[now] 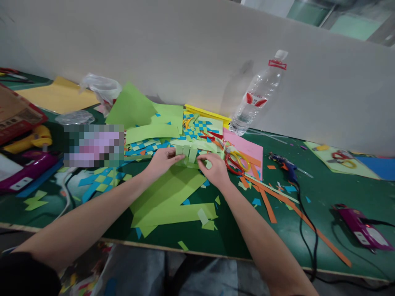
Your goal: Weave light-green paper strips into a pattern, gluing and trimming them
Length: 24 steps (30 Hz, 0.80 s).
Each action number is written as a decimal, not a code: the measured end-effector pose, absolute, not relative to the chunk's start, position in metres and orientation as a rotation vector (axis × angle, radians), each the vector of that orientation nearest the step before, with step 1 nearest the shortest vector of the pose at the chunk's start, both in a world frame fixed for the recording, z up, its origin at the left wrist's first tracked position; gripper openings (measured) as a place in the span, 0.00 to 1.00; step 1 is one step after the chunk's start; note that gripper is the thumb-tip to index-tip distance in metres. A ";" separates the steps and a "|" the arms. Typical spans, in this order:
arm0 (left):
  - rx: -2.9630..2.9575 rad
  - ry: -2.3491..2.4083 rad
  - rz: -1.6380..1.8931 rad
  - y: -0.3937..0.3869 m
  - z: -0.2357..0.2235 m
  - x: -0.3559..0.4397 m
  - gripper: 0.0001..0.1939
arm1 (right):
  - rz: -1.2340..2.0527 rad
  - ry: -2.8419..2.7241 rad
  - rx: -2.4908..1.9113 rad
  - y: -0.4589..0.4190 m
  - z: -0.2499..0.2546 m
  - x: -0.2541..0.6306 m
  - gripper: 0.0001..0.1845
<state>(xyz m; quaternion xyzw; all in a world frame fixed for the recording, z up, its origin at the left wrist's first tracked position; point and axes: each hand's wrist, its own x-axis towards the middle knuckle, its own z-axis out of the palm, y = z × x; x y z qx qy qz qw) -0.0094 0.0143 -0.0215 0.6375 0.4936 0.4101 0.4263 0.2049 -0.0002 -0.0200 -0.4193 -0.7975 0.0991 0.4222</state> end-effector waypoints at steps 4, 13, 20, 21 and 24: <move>1.611 1.280 1.030 0.012 -0.017 -0.008 0.15 | 0.472 -1.931 -1.107 -0.002 -0.016 0.203 0.11; 1.570 1.267 0.980 0.010 -0.016 -0.008 0.19 | 0.765 -1.918 -1.280 0.001 -0.014 0.204 0.14; 1.426 1.147 1.041 0.008 -0.014 -0.005 0.23 | 0.819 -1.903 -1.286 0.000 -0.009 0.204 0.14; 1.397 1.124 1.050 0.007 -0.014 -0.004 0.24 | 0.834 -1.894 -1.288 -0.001 -0.008 0.204 0.15; 1.354 1.110 1.020 0.008 -0.014 -0.003 0.25 | 0.874 -1.873 -1.286 -0.001 -0.007 0.205 0.16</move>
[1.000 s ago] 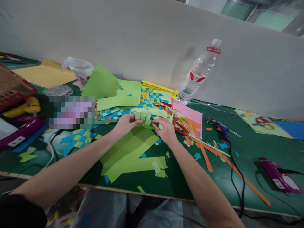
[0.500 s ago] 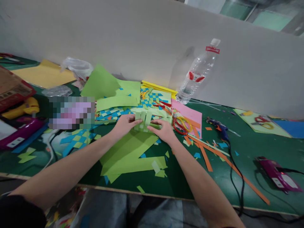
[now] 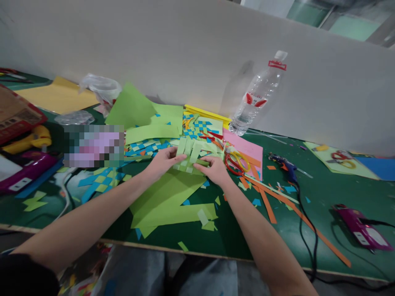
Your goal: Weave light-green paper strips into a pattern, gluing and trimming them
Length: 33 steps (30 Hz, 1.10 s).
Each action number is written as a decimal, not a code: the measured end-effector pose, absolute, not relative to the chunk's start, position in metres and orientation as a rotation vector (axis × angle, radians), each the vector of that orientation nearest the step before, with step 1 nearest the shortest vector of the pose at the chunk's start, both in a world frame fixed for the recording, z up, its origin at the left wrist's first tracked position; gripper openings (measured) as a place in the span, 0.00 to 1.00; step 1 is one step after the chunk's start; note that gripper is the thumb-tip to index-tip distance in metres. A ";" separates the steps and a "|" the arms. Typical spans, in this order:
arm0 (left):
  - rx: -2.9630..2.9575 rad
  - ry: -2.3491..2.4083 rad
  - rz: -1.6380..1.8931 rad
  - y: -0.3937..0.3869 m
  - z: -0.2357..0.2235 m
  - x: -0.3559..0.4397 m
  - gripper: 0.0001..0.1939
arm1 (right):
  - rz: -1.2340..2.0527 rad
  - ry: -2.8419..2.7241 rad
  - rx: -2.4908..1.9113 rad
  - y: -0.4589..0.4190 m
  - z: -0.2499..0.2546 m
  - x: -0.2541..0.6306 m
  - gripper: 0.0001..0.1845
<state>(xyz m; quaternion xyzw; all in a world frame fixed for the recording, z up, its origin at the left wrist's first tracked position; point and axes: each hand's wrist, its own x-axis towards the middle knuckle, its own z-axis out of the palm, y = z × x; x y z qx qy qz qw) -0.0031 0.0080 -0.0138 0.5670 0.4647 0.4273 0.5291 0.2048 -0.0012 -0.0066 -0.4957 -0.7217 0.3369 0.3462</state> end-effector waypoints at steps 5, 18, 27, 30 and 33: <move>1.442 1.249 0.888 0.009 -0.016 -0.004 0.21 | 0.920 -1.923 -1.248 -0.002 -0.008 0.204 0.14; 1.330 1.325 0.957 0.004 -0.011 -0.001 0.21 | 1.083 -1.906 -1.203 -0.002 -0.013 0.204 0.24; 1.245 1.352 1.057 0.000 -0.004 0.000 0.26 | 1.198 -1.868 -1.192 0.000 -0.017 0.206 0.17; 1.260 1.354 1.050 0.001 -0.005 0.000 0.26 | 1.112 -1.914 -1.225 0.000 -0.016 0.207 0.16; 1.256 1.360 1.056 0.003 -0.007 -0.001 0.26 | 1.076 -1.912 -1.241 0.000 -0.017 0.207 0.16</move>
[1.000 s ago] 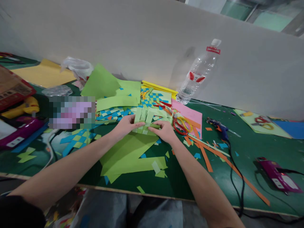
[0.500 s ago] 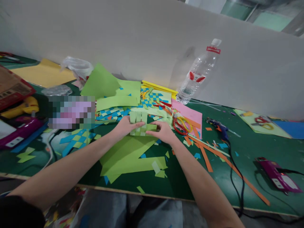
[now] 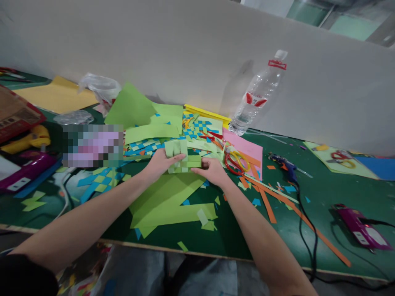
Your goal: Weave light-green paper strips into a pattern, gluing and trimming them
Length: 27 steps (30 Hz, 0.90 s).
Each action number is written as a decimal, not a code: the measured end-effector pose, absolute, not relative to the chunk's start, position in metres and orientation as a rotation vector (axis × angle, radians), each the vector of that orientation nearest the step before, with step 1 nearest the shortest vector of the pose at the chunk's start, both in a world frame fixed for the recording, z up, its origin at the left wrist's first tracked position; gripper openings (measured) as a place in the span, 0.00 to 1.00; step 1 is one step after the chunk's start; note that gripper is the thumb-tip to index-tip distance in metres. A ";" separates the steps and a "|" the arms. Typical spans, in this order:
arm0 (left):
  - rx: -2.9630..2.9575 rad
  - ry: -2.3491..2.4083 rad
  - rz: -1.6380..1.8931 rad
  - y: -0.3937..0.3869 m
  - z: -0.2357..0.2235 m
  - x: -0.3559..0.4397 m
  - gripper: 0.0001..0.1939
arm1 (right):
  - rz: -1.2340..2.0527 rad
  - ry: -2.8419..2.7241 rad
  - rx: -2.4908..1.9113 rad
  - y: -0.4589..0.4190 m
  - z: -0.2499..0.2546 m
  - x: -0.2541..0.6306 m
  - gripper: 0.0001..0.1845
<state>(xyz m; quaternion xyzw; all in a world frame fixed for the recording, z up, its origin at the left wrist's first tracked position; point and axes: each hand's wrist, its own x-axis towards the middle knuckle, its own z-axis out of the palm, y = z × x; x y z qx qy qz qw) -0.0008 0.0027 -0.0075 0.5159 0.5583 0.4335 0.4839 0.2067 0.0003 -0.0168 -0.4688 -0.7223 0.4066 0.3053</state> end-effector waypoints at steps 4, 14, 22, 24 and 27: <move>1.263 1.372 1.097 0.003 -0.008 -0.001 0.25 | 1.215 -1.832 -1.243 0.000 -0.017 0.206 0.13; 1.269 1.364 1.082 0.002 -0.007 -0.001 0.25 | 1.210 -1.817 -1.203 0.000 -0.015 0.206 0.12; 1.347 1.448 1.062 0.003 -0.004 -0.001 0.21 | 1.257 -1.787 -1.172 -0.001 -0.014 0.205 0.10; 1.343 1.452 1.053 0.002 -0.003 0.000 0.21 | 1.263 -1.788 -1.168 -0.001 -0.015 0.205 0.09; 1.339 1.485 1.032 0.001 -0.002 0.000 0.21 | 1.255 -1.792 -1.173 0.000 -0.015 0.205 0.08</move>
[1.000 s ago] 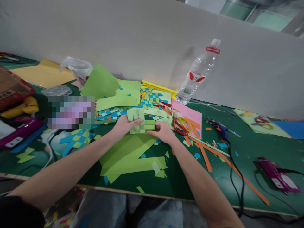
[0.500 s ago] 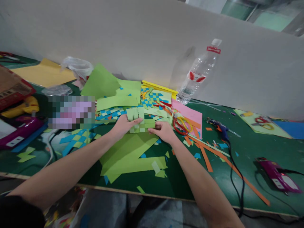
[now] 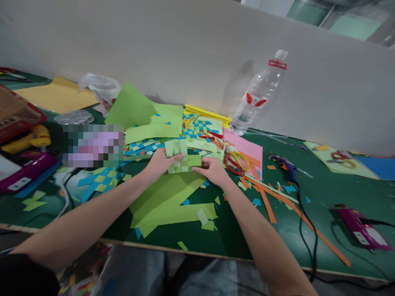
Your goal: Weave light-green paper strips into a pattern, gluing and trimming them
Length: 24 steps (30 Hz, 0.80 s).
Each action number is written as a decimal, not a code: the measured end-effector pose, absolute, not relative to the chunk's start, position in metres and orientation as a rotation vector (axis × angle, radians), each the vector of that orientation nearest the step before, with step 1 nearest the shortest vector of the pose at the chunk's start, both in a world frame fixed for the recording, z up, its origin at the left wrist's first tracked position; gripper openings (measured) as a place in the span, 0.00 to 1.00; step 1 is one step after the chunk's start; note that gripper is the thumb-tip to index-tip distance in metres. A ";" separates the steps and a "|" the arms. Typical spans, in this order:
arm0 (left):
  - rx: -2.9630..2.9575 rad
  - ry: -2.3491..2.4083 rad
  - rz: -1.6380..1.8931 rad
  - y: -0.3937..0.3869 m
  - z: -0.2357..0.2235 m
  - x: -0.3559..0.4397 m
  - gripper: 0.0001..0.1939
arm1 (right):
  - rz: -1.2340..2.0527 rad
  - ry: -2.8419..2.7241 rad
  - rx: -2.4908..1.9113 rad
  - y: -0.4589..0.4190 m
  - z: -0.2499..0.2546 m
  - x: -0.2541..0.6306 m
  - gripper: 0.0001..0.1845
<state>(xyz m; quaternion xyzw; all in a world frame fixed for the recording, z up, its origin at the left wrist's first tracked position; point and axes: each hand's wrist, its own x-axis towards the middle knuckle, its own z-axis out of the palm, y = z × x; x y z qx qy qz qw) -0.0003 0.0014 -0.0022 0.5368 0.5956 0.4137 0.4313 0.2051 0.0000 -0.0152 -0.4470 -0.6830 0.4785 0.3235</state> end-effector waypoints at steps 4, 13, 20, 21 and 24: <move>1.355 1.478 1.031 0.002 -0.003 -0.002 0.20 | 1.255 -1.791 -1.190 0.001 -0.016 0.205 0.10; 1.421 1.469 1.014 0.002 -0.004 -0.002 0.21 | 1.178 -1.814 -1.207 -0.001 -0.013 0.205 0.19; 1.415 1.476 1.005 0.002 -0.005 -0.002 0.21 | 0.951 -1.904 -1.249 0.001 -0.012 0.205 0.30; 1.407 1.482 1.006 0.002 -0.005 -0.002 0.21 | 0.952 -1.907 -1.247 0.001 -0.012 0.205 0.30; 1.384 1.488 1.015 0.003 -0.005 -0.002 0.21 | 0.956 -1.909 -1.252 0.001 -0.013 0.205 0.30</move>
